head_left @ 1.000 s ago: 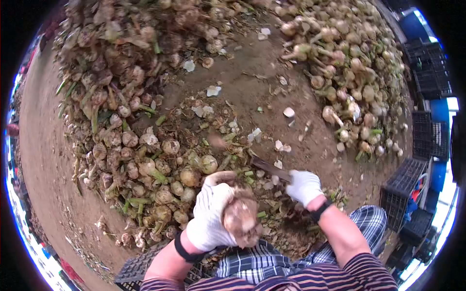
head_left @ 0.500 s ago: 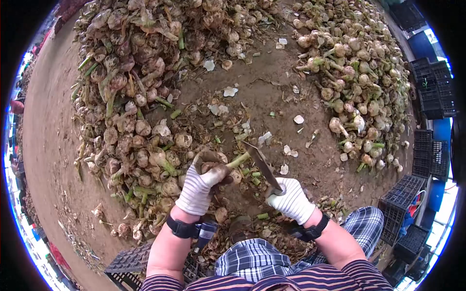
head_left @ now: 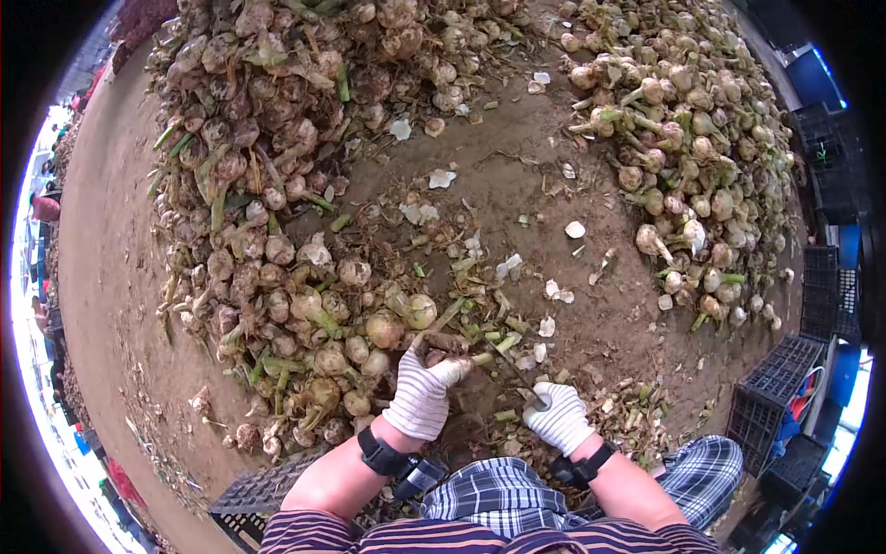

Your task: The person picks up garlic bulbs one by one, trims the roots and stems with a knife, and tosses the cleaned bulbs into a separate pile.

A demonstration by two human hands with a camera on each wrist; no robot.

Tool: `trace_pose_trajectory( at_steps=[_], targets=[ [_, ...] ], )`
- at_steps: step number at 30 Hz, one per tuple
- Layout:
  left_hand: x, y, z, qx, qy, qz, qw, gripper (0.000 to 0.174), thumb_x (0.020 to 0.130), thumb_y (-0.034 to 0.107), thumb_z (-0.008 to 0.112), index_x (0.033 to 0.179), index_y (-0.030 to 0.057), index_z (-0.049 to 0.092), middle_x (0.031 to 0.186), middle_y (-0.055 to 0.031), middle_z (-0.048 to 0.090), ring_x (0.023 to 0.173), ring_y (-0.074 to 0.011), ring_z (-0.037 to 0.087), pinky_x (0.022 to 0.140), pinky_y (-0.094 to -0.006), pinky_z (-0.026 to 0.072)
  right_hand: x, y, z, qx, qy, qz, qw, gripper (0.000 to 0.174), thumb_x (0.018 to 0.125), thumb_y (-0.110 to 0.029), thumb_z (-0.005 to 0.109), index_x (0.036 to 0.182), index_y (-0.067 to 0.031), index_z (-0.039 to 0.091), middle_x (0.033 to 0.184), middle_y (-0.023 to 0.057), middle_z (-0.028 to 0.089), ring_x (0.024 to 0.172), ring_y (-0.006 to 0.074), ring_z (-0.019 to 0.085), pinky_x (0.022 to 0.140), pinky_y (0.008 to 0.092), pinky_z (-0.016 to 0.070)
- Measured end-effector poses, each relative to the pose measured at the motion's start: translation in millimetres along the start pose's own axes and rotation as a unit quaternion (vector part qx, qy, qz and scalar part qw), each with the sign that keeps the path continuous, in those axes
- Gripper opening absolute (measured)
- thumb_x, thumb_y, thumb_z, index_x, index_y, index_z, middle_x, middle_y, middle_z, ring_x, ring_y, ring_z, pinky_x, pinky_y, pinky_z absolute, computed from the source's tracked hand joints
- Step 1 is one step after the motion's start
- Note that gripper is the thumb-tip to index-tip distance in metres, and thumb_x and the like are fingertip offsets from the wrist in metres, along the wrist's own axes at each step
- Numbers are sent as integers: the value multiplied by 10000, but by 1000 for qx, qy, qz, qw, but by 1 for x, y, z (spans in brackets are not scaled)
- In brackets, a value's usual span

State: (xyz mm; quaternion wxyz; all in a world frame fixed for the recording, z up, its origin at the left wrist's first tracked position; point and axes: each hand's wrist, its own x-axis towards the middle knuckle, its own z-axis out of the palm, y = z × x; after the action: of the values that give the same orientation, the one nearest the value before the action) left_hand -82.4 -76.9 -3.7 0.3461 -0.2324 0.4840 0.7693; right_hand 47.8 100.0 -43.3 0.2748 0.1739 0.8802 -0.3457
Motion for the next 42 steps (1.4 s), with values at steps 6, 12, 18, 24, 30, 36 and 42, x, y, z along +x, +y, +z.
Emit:
trace_pose_trajectory(
  at_steps=[6, 12, 18, 24, 30, 36, 42],
  targets=[
    [15, 108, 35, 78, -147, 292, 942, 380, 825, 251, 688, 1090, 94, 465, 994, -96, 620, 958, -222, 626, 776, -334, 529, -34, 140, 98, 164, 19, 158, 973, 227, 726, -230, 554, 817, -53, 664, 799, 191, 656, 791, 358, 630, 739, 390, 500],
    [68, 126, 119, 138, -355, 278, 882, 632, 851, 213, 665, 1390, 122, 347, 1141, -48, 585, 1035, -142, 556, 898, -291, 465, -11, 49, 28, 221, 69, 128, 964, 118, 717, -128, 556, 640, -42, 529, 548, 121, 535, 505, 242, 516, 526, 344, 443],
    [89, 60, 15, 938, -208, 17, 276, 825, 741, 395, 687, 1396, 55, 318, 1282, -197, 522, 1203, -307, 491, 1076, -455, 283, -16, 76, -8, 286, 131, 191, 930, 51, 700, -91, 581, 695, -46, 556, 575, 23, 540, 522, 113, 460, 524, 279, 415],
    [114, 67, -14, 916, -143, -72, 367, 904, 651, 475, 743, 1351, 27, 386, 1193, -196, 576, 1148, -307, 531, 1044, -446, 308, 12, 52, -22, 142, 110, 108, 978, 62, 684, -93, 595, 666, -56, 549, 560, 58, 538, 513, 181, 495, 526, 306, 423],
    [64, 57, -28, 788, -72, 112, 601, 749, 673, 333, 759, 1287, 35, 452, 1078, -128, 636, 1029, -238, 602, 1016, -407, 374, 12, -13, -72, -22, 69, 1, 997, 98, 667, -176, 580, 716, -91, 588, 632, 136, 590, 608, 339, 583, 554, 386, 472],
    [31, 32, -15, 565, -310, 274, 714, 668, 696, 3, 717, 1271, 61, 382, 1110, -76, 577, 969, -147, 574, 854, -281, 503, 10, -46, -83, -71, 78, -149, 983, 101, 693, -177, 556, 740, -98, 598, 661, 158, 601, 613, 338, 608, 535, 418, 477],
    [22, -21, -11, 205, -158, 89, 962, 414, 988, 433, 343, 1202, 109, 488, 1071, -89, 614, 952, -200, 595, 911, -369, 479, 0, -59, -86, -97, 75, -194, 973, 111, 696, -204, 577, 708, -95, 595, 616, 148, 588, 571, 344, 596, 492, 420, 469]
  ],
)
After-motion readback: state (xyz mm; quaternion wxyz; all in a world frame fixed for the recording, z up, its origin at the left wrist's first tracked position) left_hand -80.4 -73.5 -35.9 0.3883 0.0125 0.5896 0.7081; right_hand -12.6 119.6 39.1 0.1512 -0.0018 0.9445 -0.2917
